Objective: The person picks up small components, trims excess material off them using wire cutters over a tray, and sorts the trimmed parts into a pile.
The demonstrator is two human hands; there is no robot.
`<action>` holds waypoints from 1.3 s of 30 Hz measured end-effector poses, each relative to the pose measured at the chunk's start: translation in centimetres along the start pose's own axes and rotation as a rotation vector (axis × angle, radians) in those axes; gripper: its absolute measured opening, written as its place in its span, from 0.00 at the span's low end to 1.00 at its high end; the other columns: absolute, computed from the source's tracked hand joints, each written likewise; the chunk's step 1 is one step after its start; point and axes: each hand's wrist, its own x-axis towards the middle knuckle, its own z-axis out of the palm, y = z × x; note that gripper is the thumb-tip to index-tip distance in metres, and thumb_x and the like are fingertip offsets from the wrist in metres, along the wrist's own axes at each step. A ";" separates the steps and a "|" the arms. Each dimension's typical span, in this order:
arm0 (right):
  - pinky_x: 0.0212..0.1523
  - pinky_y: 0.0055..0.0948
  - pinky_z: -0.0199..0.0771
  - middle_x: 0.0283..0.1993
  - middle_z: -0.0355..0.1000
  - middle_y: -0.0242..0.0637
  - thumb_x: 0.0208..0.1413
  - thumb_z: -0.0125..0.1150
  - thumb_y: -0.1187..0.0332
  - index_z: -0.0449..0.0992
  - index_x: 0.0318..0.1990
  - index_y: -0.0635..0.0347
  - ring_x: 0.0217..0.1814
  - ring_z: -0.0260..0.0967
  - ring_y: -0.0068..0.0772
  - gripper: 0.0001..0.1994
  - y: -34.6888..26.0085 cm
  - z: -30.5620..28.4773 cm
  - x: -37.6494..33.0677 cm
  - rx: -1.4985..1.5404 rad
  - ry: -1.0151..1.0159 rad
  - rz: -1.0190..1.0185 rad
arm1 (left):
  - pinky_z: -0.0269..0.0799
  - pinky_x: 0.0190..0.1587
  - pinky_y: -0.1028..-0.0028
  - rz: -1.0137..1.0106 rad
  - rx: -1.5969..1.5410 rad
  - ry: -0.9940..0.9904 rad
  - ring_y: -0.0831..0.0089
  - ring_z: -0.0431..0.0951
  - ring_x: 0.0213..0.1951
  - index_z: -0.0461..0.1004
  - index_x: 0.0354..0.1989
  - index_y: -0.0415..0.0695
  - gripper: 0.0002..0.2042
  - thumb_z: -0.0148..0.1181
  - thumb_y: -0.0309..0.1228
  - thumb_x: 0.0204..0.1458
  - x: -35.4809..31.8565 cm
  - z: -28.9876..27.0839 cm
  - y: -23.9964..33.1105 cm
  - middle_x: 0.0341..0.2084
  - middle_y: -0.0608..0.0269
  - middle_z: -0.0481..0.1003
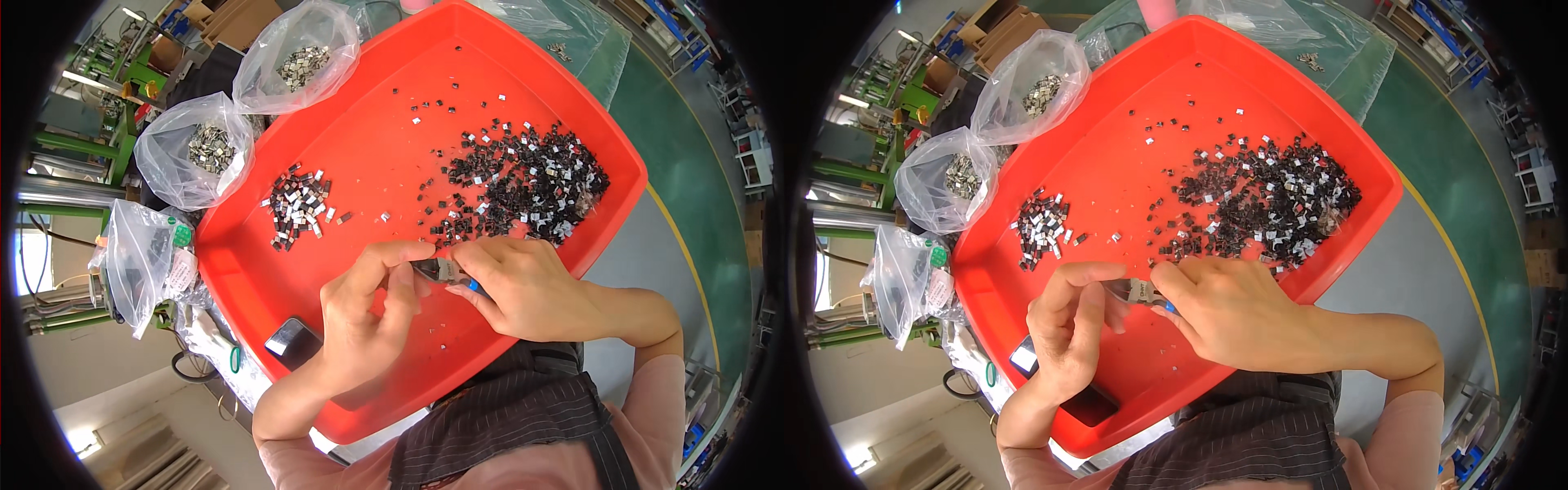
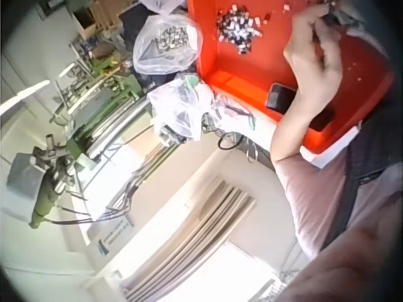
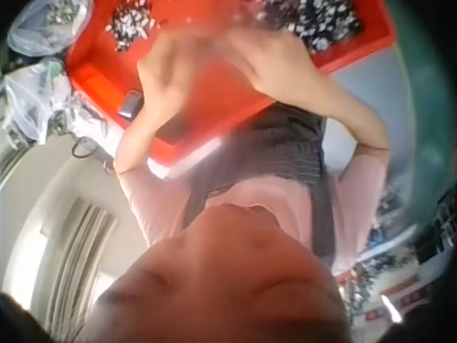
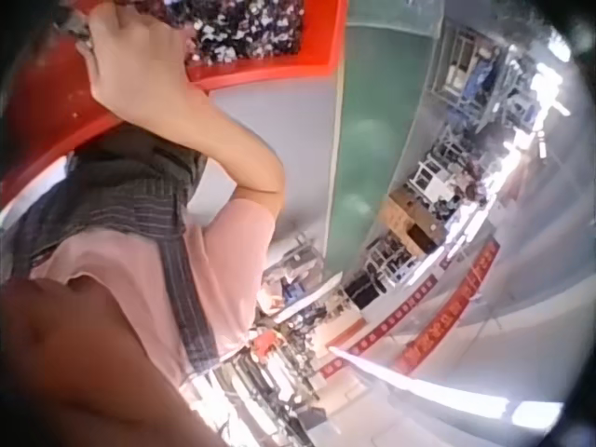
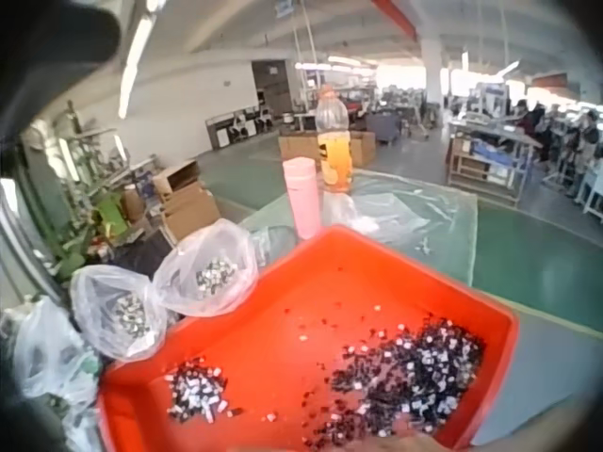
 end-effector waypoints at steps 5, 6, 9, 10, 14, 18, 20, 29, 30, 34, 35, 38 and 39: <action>0.21 0.36 0.66 0.25 0.66 0.36 0.46 0.63 0.70 0.68 0.36 0.62 0.26 0.69 0.38 0.12 0.2 -0.4 0.1 -0.070 0.006 0.019 | 0.61 0.22 0.82 -0.143 -0.089 -0.099 0.85 0.66 0.18 0.70 0.43 0.34 0.10 0.44 0.17 0.57 0.7 -0.8 0.8 0.16 0.68 0.69; 0.23 0.35 0.67 0.26 0.66 0.36 0.43 0.64 0.71 0.69 0.36 0.62 0.27 0.68 0.37 0.13 0.2 -0.5 0.2 -0.111 0.034 -0.008 | 0.61 0.22 0.82 -0.145 -0.088 -0.098 0.85 0.66 0.18 0.70 0.43 0.34 0.10 0.44 0.17 0.57 0.7 -0.9 1.0 0.16 0.68 0.69; 0.30 0.34 0.64 0.29 0.64 0.35 0.34 0.66 0.75 0.70 0.40 0.60 0.30 0.65 0.37 0.20 0.4 -0.8 0.4 -0.207 0.107 -0.020 | 0.57 0.23 0.82 -0.297 -0.316 -0.085 0.87 0.62 0.20 0.70 0.43 0.33 0.11 0.40 0.19 0.58 0.9 -1.2 1.5 0.16 0.73 0.63; 0.31 0.35 0.63 0.31 0.64 0.36 0.30 0.67 0.77 0.70 0.42 0.60 0.32 0.65 0.39 0.24 0.4 -1.1 0.5 -0.241 0.113 -0.017 | 0.57 0.23 0.82 -0.298 -0.316 -0.085 0.87 0.62 0.20 0.70 0.43 0.33 0.11 0.40 0.19 0.58 0.9 -1.2 1.4 0.16 0.73 0.63; 0.34 0.31 0.58 0.29 0.61 0.33 0.33 0.63 0.79 0.72 0.43 0.61 0.32 0.60 0.34 0.22 0.9 -1.0 0.3 -0.358 0.126 -0.077 | 0.55 0.23 0.82 -0.337 -0.374 -0.143 0.86 0.61 0.19 0.66 0.46 0.34 0.12 0.39 0.17 0.56 1.1 -1.0 1.7 0.15 0.72 0.62; 0.35 0.31 0.58 0.29 0.59 0.32 0.36 0.61 0.77 0.74 0.41 0.60 0.32 0.59 0.33 0.18 1.0 -1.0 0.3 -0.386 0.159 -0.138 | 0.52 0.21 0.80 -0.377 -0.435 -0.229 0.85 0.58 0.17 0.63 0.48 0.35 0.15 0.39 0.15 0.52 1.3 -1.4 1.4 0.15 0.72 0.62; 0.34 0.31 0.58 0.29 0.59 0.32 0.36 0.62 0.77 0.74 0.41 0.60 0.31 0.58 0.33 0.19 1.1 -0.9 0.2 -0.396 0.154 -0.154 | 0.51 0.21 0.80 -0.351 -0.427 -0.258 0.86 0.57 0.17 0.63 0.48 0.35 0.15 0.39 0.15 0.51 1.3 -1.6 1.1 0.14 0.72 0.61; 0.34 0.30 0.57 0.29 0.60 0.32 0.38 0.63 0.74 0.74 0.41 0.61 0.31 0.58 0.32 0.17 1.0 -1.5 0.0 -0.439 0.118 -0.169 | 0.47 0.21 0.79 -0.339 -0.175 -0.274 0.88 0.53 0.16 0.66 0.47 0.36 0.16 0.40 0.15 0.49 1.2 -1.2 1.3 0.11 0.74 0.57; 0.35 0.30 0.57 0.29 0.60 0.32 0.38 0.63 0.74 0.74 0.41 0.61 0.31 0.58 0.32 0.17 1.1 -1.3 0.0 -0.429 0.123 -0.180 | 0.47 0.21 0.79 -0.338 -0.175 -0.275 0.88 0.53 0.16 0.66 0.47 0.36 0.16 0.40 0.15 0.49 1.3 -1.3 1.3 0.11 0.74 0.57; 0.35 0.31 0.57 0.29 0.59 0.32 0.39 0.63 0.73 0.74 0.41 0.61 0.31 0.58 0.32 0.17 1.1 -1.5 0.2 -0.424 0.108 -0.188 | 0.47 0.21 0.80 -0.330 -0.221 -0.308 0.88 0.53 0.17 0.66 0.47 0.36 0.16 0.40 0.17 0.50 1.2 -1.4 0.8 0.12 0.75 0.57; 0.35 0.31 0.57 0.29 0.59 0.32 0.39 0.63 0.73 0.74 0.41 0.61 0.31 0.58 0.32 0.17 1.1 -1.7 0.2 -0.435 0.102 -0.190 | 0.47 0.21 0.80 -0.337 -0.234 -0.297 0.88 0.53 0.17 0.66 0.47 0.36 0.16 0.40 0.17 0.49 1.3 -1.4 0.9 0.12 0.75 0.57; 0.34 0.30 0.56 0.28 0.58 0.31 0.40 0.63 0.73 0.75 0.41 0.60 0.31 0.58 0.32 0.16 1.4 -1.4 0.3 -0.409 0.125 -0.183 | 0.47 0.22 0.80 -0.361 -0.248 -0.280 0.88 0.53 0.18 0.66 0.48 0.36 0.17 0.41 0.17 0.49 1.2 -1.4 1.1 0.13 0.75 0.57; 0.34 0.30 0.56 0.28 0.58 0.31 0.40 0.63 0.73 0.75 0.40 0.60 0.31 0.58 0.32 0.15 1.2 -1.6 0.3 -0.432 0.120 -0.203 | 0.47 0.22 0.80 -0.345 -0.242 -0.303 0.88 0.53 0.18 0.66 0.48 0.36 0.17 0.40 0.17 0.49 1.2 -1.4 0.8 0.13 0.76 0.57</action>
